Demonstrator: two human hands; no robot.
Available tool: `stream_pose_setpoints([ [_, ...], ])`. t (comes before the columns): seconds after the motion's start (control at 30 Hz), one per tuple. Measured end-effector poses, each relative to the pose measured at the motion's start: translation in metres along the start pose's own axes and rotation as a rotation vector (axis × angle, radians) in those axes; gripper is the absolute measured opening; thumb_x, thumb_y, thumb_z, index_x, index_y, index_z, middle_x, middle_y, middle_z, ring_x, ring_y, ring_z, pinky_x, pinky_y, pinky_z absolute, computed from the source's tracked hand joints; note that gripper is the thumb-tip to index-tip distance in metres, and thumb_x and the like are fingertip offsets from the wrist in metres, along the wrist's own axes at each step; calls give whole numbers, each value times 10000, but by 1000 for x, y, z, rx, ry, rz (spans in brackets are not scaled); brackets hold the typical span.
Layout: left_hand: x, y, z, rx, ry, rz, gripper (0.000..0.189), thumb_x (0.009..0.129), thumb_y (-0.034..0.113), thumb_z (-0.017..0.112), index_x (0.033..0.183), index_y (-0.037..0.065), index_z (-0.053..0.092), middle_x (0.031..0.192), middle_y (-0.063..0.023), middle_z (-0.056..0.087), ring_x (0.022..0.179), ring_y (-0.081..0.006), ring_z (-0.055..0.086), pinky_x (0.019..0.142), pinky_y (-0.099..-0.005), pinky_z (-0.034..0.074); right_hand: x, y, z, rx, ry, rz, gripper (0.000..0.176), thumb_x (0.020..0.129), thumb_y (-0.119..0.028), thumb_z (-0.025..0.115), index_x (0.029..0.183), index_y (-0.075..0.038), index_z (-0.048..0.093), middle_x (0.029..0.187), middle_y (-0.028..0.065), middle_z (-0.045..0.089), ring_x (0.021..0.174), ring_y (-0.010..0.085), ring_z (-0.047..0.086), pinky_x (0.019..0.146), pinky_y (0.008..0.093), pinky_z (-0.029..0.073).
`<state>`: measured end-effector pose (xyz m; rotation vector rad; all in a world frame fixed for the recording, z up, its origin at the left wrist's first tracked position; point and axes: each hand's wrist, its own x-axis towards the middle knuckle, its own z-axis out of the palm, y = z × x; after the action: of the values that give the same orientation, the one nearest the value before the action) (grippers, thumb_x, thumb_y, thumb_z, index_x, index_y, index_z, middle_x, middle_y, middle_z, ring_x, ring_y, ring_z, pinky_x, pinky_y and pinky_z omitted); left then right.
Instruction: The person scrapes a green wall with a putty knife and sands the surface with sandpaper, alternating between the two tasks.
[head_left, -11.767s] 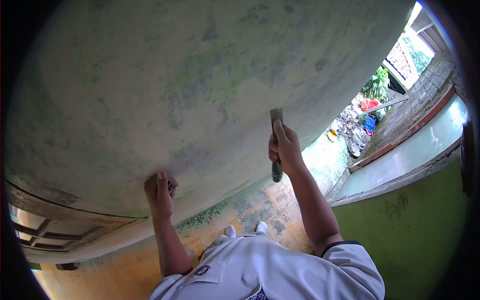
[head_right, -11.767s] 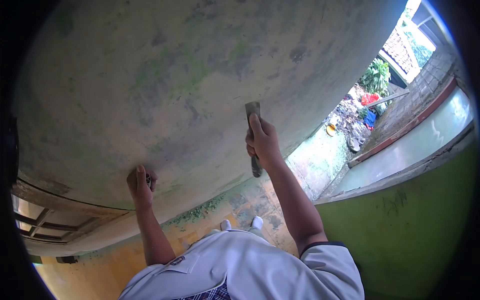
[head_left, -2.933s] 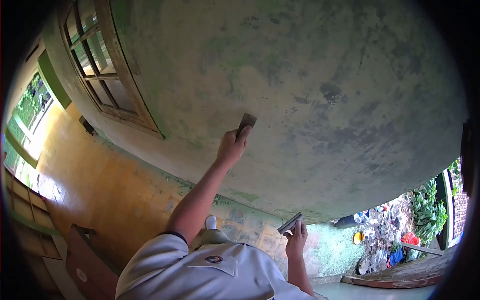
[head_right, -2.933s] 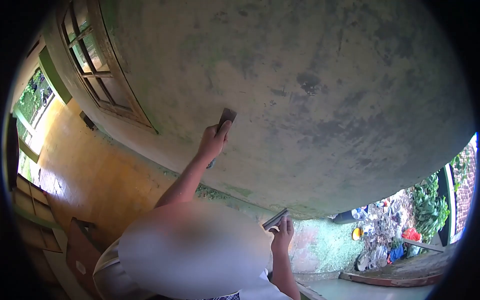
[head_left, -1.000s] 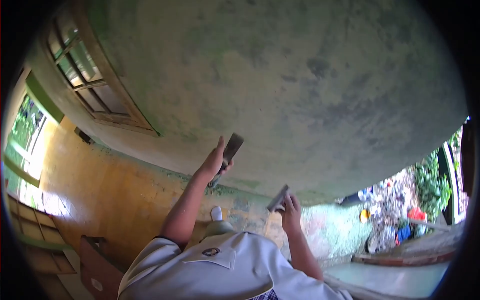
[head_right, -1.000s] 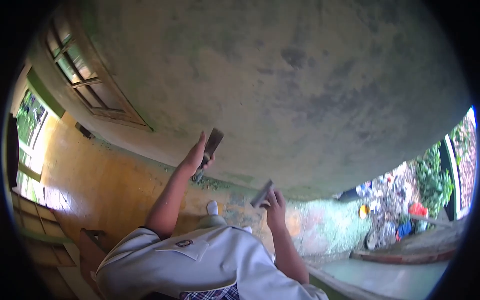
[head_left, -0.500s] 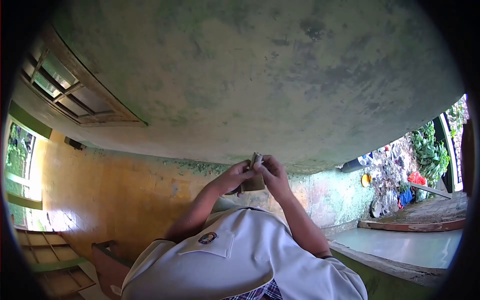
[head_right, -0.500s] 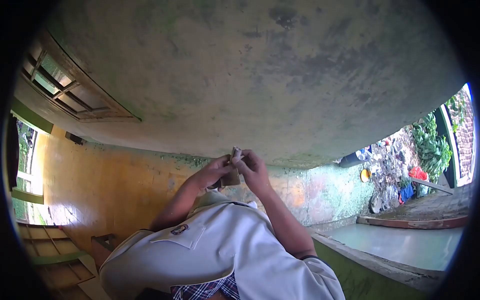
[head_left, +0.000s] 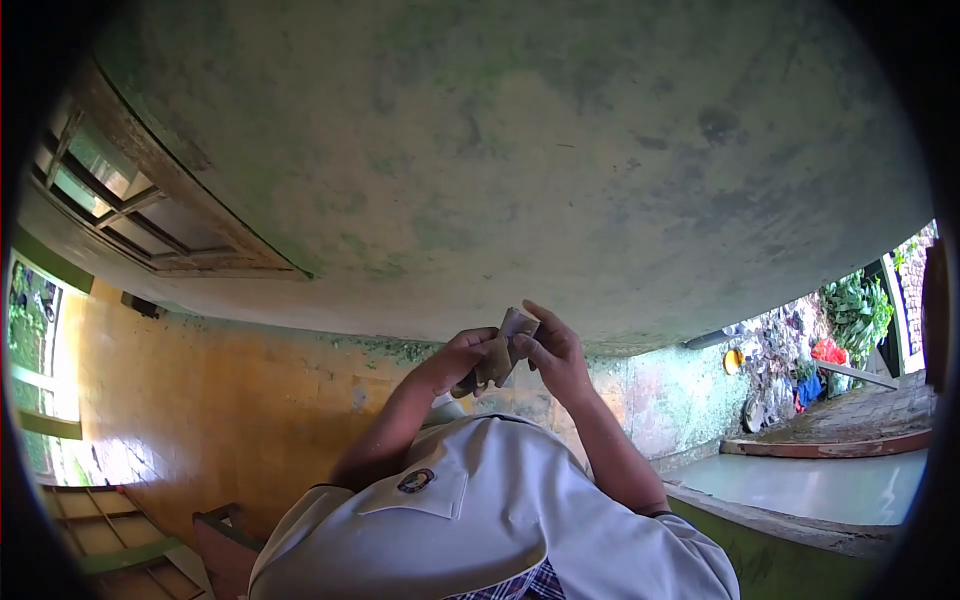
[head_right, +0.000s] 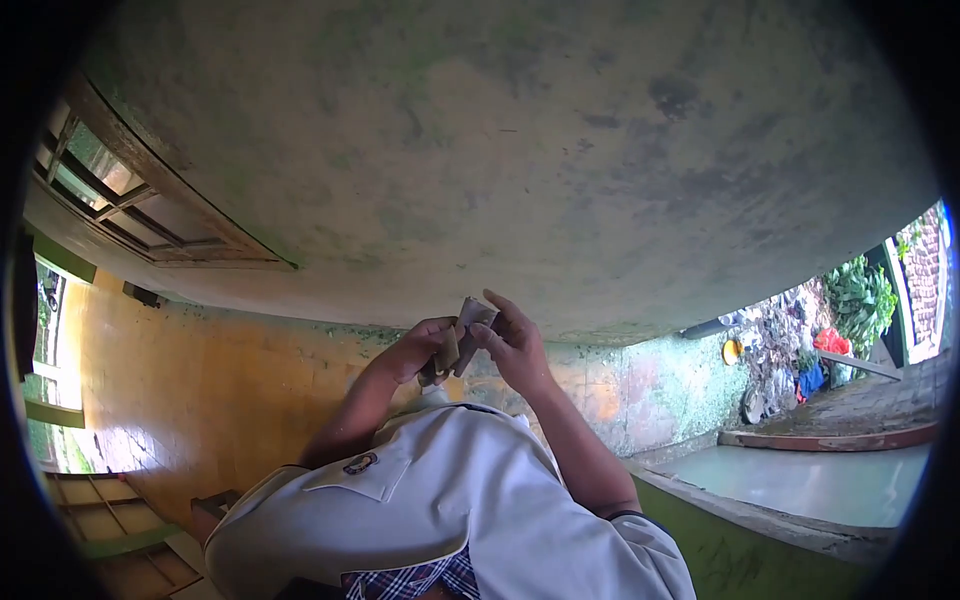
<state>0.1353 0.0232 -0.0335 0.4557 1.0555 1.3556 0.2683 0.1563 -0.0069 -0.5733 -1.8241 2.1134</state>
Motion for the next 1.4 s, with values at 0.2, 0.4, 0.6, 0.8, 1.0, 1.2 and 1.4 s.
stream_pose_setpoints([
  [0.2,-16,18,-42,27,60,-64,205,924,215,469,935,35,566,606,-40,545,402,-111,497,339,-238,378,17,-28,29,-895,96,-535,355,751,-71,634,1101,-44,576,910,70,559,901,233,543,761,346,456],
  [0.4,-25,31,-75,41,-62,-101,325,916,335,499,874,20,567,535,-53,528,349,-112,466,302,-231,331,37,-36,45,-1226,-389,-817,344,655,-79,641,996,-62,595,967,76,561,899,270,563,806,403,460],
  [0.6,-43,56,-92,-103,-111,-21,430,924,410,457,899,-6,563,628,-101,572,351,-95,472,290,-214,312,42,-54,76,-1061,-434,-587,300,705,-34,598,1003,-54,574,965,100,565,875,276,578,764,388,477],
  [0.8,-39,47,-123,-3,-97,-13,548,934,532,332,788,38,521,656,-101,556,389,-127,462,324,-236,323,54,-36,98,-446,-379,-47,204,837,-65,566,1035,-18,550,925,86,577,807,185,587,696,325,485],
  [1.0,-45,41,-112,-538,206,73,665,882,656,293,906,39,540,652,-81,525,497,-139,454,497,-243,370,63,-4,110,125,-204,148,210,855,-110,579,1019,9,526,863,55,573,792,106,554,651,252,452],
  [1.2,-48,34,-116,-169,98,270,329,843,245,638,1066,18,557,704,-16,553,506,-83,449,513,-234,367,68,6,115,432,-128,293,257,840,-119,594,1054,-12,499,933,59,567,813,119,579,661,247,462],
  [1.4,-41,35,-125,-186,82,251,278,785,85,645,1038,10,556,728,-8,569,491,-55,437,496,-230,359,69,8,115,462,-58,228,291,814,-53,612,1066,-18,471,1002,73,547,904,140,568,762,283,477],
])
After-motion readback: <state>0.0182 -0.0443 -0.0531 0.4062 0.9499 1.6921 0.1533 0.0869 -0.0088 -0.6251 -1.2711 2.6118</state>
